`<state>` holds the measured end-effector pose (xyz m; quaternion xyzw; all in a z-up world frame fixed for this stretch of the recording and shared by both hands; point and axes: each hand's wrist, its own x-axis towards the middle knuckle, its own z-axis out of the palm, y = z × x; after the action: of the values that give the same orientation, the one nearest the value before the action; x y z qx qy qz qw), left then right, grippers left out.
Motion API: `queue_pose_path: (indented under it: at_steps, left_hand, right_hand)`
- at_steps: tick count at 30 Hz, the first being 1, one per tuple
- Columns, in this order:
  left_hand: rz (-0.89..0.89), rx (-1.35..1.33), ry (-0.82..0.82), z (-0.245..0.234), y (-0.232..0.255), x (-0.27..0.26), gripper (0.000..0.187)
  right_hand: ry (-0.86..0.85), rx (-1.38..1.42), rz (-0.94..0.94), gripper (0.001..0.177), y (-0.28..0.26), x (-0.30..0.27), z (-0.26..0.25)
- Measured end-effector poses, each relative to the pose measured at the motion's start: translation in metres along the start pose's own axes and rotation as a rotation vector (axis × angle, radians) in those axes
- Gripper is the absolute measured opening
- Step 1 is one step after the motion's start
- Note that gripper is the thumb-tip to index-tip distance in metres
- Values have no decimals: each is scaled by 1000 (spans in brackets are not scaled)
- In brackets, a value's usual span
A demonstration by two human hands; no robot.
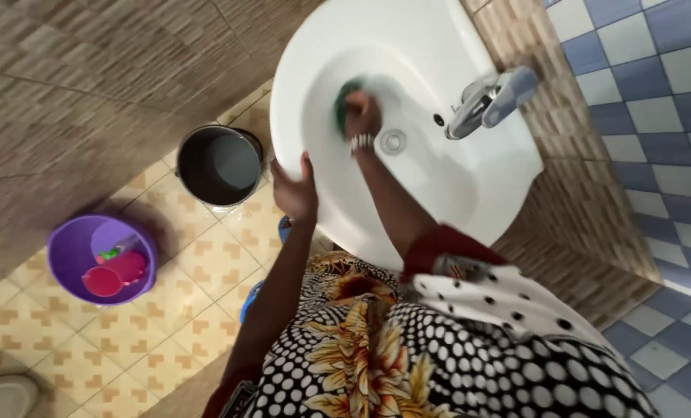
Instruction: The person cleans a bathroom sink and faucet with a sponge and water, then washes their hands, rinses a soap dish and several toothbrushes, and organizes them in a holder.
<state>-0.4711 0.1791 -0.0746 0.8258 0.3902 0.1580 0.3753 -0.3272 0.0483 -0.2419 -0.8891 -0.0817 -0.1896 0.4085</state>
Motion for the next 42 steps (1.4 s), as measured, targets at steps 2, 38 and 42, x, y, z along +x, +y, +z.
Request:
queue_pose_path:
  at_steps: [2,38,42]
  left_hand:
    - [9,14,-2,-5,-1,2,63]
    - [-21,-35,-41,-1,-7,3,52]
    - [11,-10,-3,1,-13,5,52]
  right_hand:
    - [-178,145,30,18,-30,-50,-19]
    - [-123,-447,-216,24,57,21,-30]
    - [-114,-317,-556,22,21,21,-2]
